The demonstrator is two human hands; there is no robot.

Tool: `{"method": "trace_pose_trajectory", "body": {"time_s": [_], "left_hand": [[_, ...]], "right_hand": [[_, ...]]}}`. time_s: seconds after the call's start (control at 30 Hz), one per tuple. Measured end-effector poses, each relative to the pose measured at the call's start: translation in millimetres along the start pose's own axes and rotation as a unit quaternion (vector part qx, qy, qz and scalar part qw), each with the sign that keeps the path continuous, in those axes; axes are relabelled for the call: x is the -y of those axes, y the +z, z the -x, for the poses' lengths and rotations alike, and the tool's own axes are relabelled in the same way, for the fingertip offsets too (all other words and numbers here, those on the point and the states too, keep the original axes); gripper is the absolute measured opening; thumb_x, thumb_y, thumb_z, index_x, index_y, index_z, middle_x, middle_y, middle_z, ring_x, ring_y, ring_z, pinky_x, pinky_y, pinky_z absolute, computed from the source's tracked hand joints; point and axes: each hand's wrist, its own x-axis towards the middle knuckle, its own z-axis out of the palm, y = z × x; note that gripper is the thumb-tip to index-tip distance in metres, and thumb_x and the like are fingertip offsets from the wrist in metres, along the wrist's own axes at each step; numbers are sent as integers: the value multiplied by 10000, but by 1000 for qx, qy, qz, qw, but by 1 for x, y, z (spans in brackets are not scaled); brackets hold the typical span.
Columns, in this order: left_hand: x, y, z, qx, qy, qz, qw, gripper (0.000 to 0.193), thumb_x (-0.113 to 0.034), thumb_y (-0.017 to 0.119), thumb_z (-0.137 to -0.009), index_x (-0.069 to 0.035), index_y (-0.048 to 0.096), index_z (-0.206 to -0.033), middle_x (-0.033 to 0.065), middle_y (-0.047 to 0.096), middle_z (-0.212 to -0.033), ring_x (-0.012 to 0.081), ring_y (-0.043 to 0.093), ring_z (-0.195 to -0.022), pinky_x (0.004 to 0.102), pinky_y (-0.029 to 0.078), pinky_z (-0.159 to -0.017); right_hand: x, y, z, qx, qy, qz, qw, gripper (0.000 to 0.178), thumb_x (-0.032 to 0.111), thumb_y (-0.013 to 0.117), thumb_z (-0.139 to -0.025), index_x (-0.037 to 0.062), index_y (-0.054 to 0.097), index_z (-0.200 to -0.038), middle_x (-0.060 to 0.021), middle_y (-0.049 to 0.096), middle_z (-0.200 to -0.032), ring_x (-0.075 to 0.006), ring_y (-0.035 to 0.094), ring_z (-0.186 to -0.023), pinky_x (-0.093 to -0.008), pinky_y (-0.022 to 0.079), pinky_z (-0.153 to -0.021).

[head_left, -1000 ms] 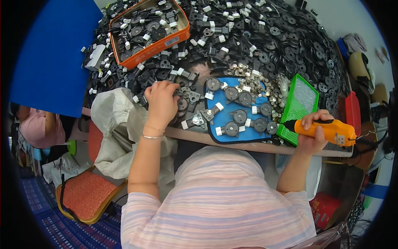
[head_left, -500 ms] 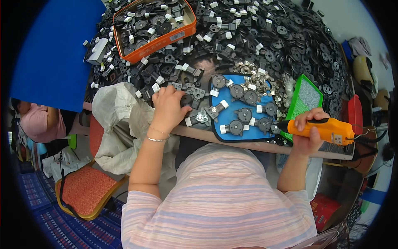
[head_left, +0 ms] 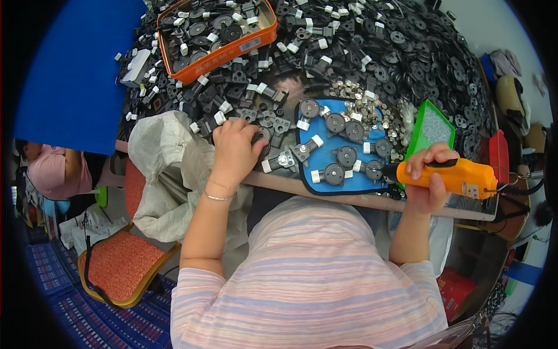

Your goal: Assembling small plastic toy components using an electric screwdriver at a factory workbench.

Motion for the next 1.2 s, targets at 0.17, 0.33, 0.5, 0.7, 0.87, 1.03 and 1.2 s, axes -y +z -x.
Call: {"method": "trace_pose_trajectory", "body": {"time_s": [0.17, 0.33, 0.5, 0.7, 0.87, 1.03, 1.2], "left_hand": [[-2, 10, 2, -13, 34, -36, 999, 127, -146, 684, -654, -74, 641, -749, 36, 535, -778, 227, 493, -812, 361, 346, -739], [11, 19, 6, 0, 95, -62, 994, 106, -113, 657, -670, -66, 616, -756, 57, 528, -771, 240, 519, -706, 346, 409, -637], [9, 0, 13, -77, 80, 29, 993, 130, -24, 625, -675, -30, 591, -800, 84, 556, -843, 266, 564, -693, 342, 467, -610], [-5, -11, 31, 19, 158, 195, 968, 186, -4, 629, -650, -29, 584, -829, 90, 579, -982, 244, 597, -793, 303, 497, -651], [-4, -1, 29, 39, 208, 147, 966, 215, -4, 618, -638, -31, 581, -848, 93, 579, -1000, 247, 591, -815, 308, 489, -686], [-5, -5, 25, 38, 216, 156, 963, 241, -40, 633, -626, -31, 576, -860, 95, 580, -988, 262, 563, -874, 348, 450, -758], [-19, -4, 26, 11, 124, 159, 979, 420, -177, 677, -597, -42, 580, -983, 86, 566, -970, 245, 516, -905, 347, 352, -811]], "right_hand": [[-5, 7, 0, 10, 5, -6, 1000, 293, 148, 569, -778, 20, 439, -1007, -109, 414, -911, -169, 487, -607, -304, 416, -610], [-6, 9, 2, 25, 6, -12, 1000, 290, 146, 568, -781, 22, 442, -1010, -105, 414, -918, -166, 489, -606, -304, 416, -611], [-4, 9, 2, 22, 9, -14, 1000, 285, 140, 565, -780, 23, 443, -1010, -105, 415, -919, -164, 490, -606, -304, 414, -612], [-8, 14, 1, 27, 11, -16, 999, 281, 137, 558, -782, 25, 444, -1013, -104, 418, -921, -165, 490, -604, -305, 413, -611], [-9, 18, 0, 32, 15, -21, 999, 285, 139, 559, -780, 25, 444, -1014, -103, 419, -919, -164, 491, -599, -304, 413, -609], [-9, 17, 0, 29, 15, -25, 999, 281, 140, 558, -778, 26, 447, -1011, -102, 420, -915, -163, 491, -594, -304, 411, -604], [-13, 29, -7, 20, 19, -62, 998, 316, 125, 641, -743, 18, 457, -977, -116, 438, -901, -172, 504, -570, -281, 433, -548]]}}
